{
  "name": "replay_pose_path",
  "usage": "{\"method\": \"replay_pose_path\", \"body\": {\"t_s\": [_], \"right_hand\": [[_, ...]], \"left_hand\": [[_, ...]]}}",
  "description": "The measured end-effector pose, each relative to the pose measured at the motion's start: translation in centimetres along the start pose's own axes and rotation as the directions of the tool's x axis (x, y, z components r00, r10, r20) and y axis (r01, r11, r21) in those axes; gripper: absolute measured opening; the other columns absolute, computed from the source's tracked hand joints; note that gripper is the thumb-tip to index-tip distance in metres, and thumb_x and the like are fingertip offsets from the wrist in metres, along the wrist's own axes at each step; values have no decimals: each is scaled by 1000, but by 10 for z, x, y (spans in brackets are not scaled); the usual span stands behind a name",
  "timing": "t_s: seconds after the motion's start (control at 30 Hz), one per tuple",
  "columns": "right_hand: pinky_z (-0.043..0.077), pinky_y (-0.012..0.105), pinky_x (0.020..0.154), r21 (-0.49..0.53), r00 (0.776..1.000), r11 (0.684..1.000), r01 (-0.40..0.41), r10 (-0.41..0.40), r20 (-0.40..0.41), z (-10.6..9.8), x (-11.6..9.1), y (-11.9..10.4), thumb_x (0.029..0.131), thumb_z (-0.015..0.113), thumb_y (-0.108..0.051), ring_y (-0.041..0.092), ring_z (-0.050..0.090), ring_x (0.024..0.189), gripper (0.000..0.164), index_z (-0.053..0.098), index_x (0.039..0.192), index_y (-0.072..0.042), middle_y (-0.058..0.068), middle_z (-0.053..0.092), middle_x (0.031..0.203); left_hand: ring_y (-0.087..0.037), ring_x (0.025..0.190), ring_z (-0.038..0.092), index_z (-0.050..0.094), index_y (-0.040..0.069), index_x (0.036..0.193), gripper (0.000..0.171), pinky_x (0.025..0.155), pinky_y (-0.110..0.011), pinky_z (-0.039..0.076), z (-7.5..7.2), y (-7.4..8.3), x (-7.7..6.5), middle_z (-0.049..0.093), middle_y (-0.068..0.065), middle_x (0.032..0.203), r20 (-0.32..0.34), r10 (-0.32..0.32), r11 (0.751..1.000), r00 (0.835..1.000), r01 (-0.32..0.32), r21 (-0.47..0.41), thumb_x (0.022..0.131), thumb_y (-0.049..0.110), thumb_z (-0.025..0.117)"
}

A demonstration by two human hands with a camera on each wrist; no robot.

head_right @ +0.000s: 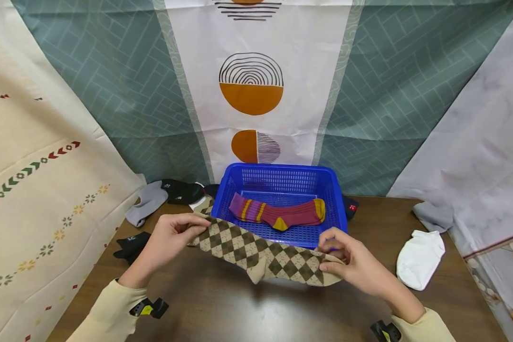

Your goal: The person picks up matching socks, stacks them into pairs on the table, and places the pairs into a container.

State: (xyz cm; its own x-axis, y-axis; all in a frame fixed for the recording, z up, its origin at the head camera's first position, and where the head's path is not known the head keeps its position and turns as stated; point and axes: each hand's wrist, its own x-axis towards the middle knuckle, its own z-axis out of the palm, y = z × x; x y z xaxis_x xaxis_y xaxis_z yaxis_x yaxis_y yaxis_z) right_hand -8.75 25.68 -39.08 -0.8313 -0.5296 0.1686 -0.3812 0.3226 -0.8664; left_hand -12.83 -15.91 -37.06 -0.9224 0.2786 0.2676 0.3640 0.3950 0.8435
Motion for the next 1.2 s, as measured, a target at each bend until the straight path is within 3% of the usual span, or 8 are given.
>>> {"method": "replay_pose_path", "body": {"t_s": [0.17, 0.4, 0.57, 0.7, 0.8, 0.93, 1.0, 1.2], "right_hand": [[54, 24, 70, -13, 996, 997, 79, -78, 41, -2, -11, 8, 83, 65, 1, 3, 58, 106, 16, 71, 88, -14, 6, 67, 108], [54, 25, 67, -42, 990, 998, 36, -29, 140, 2, -14, 20, 79, 73, -13, 3, 63, 94, 20, 72, 99, -11, 6, 70, 101], [50, 21, 65, -202, 984, 974, -105, 132, 123, 7, -12, 35, 73, 78, -28, -1, 60, 84, 29, 72, 101, -20, -3, 72, 99], [48, 20, 64, -293, 967, 940, -175, 220, 127, 10, -9, 47, 70, 80, -26, -3, 57, 81, 32, 72, 100, -22, -6, 72, 99], [48, 21, 64, -323, 961, 929, -183, 239, 141, 14, -6, 55, 70, 80, -22, -1, 59, 83, 31, 72, 100, -22, -7, 71, 99], [49, 21, 67, -384, 969, 908, -168, 223, 104, 19, -1, 63, 70, 80, -15, 3, 61, 86, 26, 72, 93, -23, -11, 70, 93], [49, 22, 68, -426, 974, 890, -162, 214, 75, 22, 1, 66, 70, 79, -11, 4, 61, 85, 24, 72, 89, -22, -12, 69, 89], [48, 22, 65, -521, 968, 834, -181, 245, 57, 30, 3, 73, 74, 75, -6, 6, 61, 82, 20, 70, 86, -20, -11, 67, 85]], "left_hand": [[-6, 49, 43, 74, 28, 92, 17, 44, -23, 39, 2, -11, -10, 70, 7, 90, 77, -114, 993, 990, 114, 17, 76, 23, 77], [-3, 43, 31, 75, 24, 87, 20, 40, -20, 29, 13, -26, -22, 63, 1, 74, 188, -254, 967, 949, 256, 13, 69, 22, 82], [-4, 49, 53, 75, 18, 89, 22, 45, -23, 44, 26, -41, -27, 70, -4, 88, 231, -283, 958, 931, 285, 28, 68, 18, 82], [-5, 49, 53, 75, 15, 91, 24, 46, -25, 46, 37, -54, -29, 69, -4, 81, 249, -319, 947, 915, 315, 55, 68, 13, 82], [-5, 45, 45, 75, 15, 89, 24, 43, -26, 43, 44, -63, -29, 67, -3, 75, 242, -331, 943, 912, 313, 110, 67, 10, 82], [-8, 51, 51, 74, 14, 86, 22, 47, -27, 46, 53, -73, -26, 69, -2, 84, 213, -320, 940, 923, 281, 195, 67, 8, 81], [-8, 64, 55, 74, 14, 85, 20, 55, -25, 47, 57, -76, -23, 70, 0, 88, 199, -316, 929, 927, 260, 263, 67, 9, 81], [-13, 72, 55, 73, 12, 87, 19, 60, -27, 45, 66, -78, -21, 68, 0, 84, 160, -338, 886, 927, 257, 385, 70, 7, 79]]}}
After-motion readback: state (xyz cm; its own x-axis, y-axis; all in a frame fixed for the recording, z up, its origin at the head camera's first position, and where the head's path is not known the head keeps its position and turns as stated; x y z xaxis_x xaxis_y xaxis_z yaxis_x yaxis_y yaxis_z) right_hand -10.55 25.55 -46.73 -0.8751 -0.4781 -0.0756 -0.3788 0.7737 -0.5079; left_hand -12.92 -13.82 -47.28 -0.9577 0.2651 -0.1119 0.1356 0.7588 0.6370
